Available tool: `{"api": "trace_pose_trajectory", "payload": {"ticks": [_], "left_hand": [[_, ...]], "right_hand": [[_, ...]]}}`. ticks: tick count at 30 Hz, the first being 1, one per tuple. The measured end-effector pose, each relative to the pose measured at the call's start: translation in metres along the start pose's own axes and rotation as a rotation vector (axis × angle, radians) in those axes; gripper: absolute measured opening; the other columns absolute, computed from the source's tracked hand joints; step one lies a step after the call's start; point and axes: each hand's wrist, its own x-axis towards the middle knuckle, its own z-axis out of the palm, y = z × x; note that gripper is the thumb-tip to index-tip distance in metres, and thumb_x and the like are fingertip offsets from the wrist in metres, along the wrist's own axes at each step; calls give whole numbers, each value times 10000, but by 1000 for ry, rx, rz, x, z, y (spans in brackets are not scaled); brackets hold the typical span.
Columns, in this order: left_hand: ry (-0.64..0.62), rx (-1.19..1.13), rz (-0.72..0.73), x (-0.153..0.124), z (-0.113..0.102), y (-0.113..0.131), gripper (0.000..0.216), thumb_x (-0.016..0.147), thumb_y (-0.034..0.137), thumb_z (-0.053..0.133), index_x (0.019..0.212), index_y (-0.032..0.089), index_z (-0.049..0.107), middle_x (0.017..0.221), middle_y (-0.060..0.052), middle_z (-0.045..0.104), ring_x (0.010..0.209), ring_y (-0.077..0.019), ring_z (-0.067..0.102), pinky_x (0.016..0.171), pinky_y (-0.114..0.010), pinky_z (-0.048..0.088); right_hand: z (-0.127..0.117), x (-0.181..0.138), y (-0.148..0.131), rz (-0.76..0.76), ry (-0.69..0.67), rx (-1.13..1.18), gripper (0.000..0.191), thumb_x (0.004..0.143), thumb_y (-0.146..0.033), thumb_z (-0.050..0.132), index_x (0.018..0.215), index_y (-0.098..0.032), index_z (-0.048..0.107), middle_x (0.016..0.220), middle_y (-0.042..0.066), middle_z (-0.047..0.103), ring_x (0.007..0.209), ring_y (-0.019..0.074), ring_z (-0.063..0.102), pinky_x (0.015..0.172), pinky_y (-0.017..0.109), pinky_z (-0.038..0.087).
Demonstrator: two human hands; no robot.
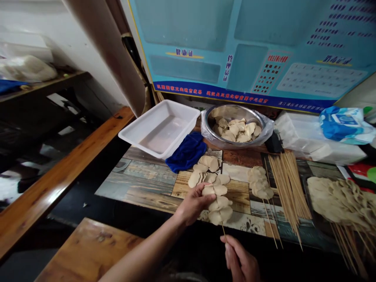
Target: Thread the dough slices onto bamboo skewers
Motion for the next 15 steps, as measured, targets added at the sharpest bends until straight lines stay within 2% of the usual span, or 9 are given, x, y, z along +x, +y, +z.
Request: {"api": "trace_pose_trajectory", "payload": {"ticks": [7, 10, 12, 15], "left_hand": [[9, 10, -44, 5, -3, -15, 331, 598, 273, 797, 833, 136, 608, 750, -4, 624, 645, -90, 564, 637, -208, 433], [13, 139, -29, 8, -7, -9, 374, 647, 327, 758, 944, 158, 608, 765, -3, 618, 628, -96, 555, 604, -216, 429], [59, 335, 84, 12, -12, 3, 386, 696, 361, 707, 1016, 174, 598, 768, -4, 613, 635, -112, 556, 602, -232, 432], [187, 785, 395, 24, -26, 28, 210, 762, 317, 626, 909, 166, 624, 792, -20, 604, 685, -131, 551, 643, -252, 437]], "right_hand": [[-3, 4, -4, 14, -21, -48, 406, 883, -492, 436, 898, -199, 717, 470, -11, 568, 437, 123, 577, 462, 166, 497], [-5, 8, -1, 13, -4, -26, 409, 879, -506, 443, 892, -204, 719, 472, -8, 580, 441, 122, 588, 471, 165, 509], [-7, 10, 3, 18, 11, 1, 423, 875, -527, 446, 898, -205, 719, 490, -5, 607, 415, 113, 579, 454, 160, 510], [-10, 11, 10, 23, 64, -6, 445, 860, -561, 457, 896, -205, 720, 563, 17, 671, 458, 124, 621, 486, 167, 536]]}}
